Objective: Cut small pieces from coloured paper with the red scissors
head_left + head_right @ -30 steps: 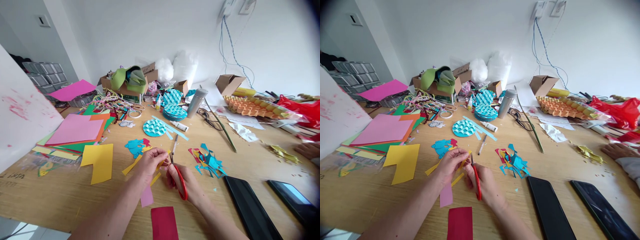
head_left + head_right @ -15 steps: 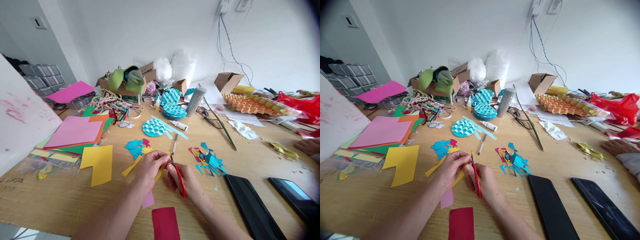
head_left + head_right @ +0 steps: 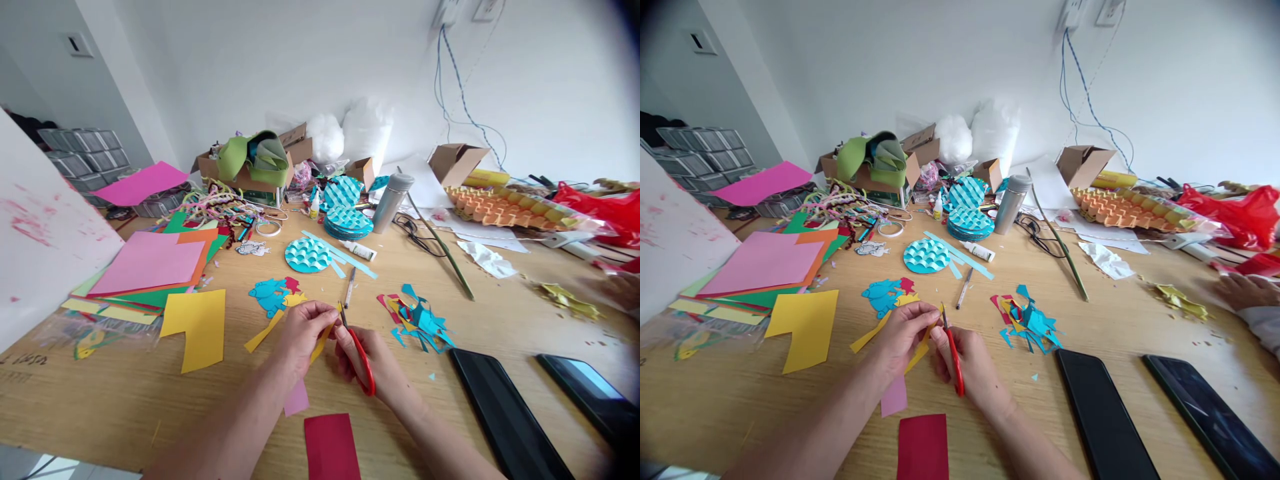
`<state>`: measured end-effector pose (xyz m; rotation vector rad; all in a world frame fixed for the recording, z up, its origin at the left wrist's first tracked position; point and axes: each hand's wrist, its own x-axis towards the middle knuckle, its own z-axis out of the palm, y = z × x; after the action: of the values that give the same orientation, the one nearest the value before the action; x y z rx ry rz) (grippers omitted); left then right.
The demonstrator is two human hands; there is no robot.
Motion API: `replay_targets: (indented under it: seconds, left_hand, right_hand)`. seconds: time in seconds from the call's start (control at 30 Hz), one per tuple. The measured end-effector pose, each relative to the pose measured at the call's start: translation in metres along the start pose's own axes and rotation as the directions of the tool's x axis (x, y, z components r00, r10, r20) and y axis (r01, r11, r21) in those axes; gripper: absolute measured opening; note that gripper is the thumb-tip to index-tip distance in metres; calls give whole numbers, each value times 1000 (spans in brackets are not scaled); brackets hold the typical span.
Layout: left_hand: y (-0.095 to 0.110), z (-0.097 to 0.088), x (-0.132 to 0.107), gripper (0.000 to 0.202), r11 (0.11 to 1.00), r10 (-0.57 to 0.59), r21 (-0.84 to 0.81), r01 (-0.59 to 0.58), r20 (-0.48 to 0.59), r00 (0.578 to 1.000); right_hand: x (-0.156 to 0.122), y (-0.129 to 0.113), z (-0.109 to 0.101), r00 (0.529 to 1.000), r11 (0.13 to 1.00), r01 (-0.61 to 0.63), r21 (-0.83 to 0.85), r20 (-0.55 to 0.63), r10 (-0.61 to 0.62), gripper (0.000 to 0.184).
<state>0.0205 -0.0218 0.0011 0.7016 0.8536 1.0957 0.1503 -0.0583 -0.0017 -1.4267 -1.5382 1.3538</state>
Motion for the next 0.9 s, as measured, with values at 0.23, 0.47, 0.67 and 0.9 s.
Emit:
replay_targets:
  seconds: [0.23,0.47,0.67,0.9]
  left_hand:
    - [-1,0,0,12,1000,0,5,0,1,1000]
    - [2,0,-1,14,1000,-21,11,21,6,1000]
    - [2,0,-2,14,1000,-22,-8,22,17,1000]
    - [2,1,-2,13,1000,-20,-7,20,9,1000]
  right_hand:
    - [1,2,-1,1000,1000,-5,-10,-8,5,55]
    - [1,1,-1,1000,1000,-6,-8,-6,6,55]
    - [1,1,-1,1000,1000,-12,-4,-11,12,55]
    - [0,-1,-2,1000,1000,-20,-21,-6,20,57]
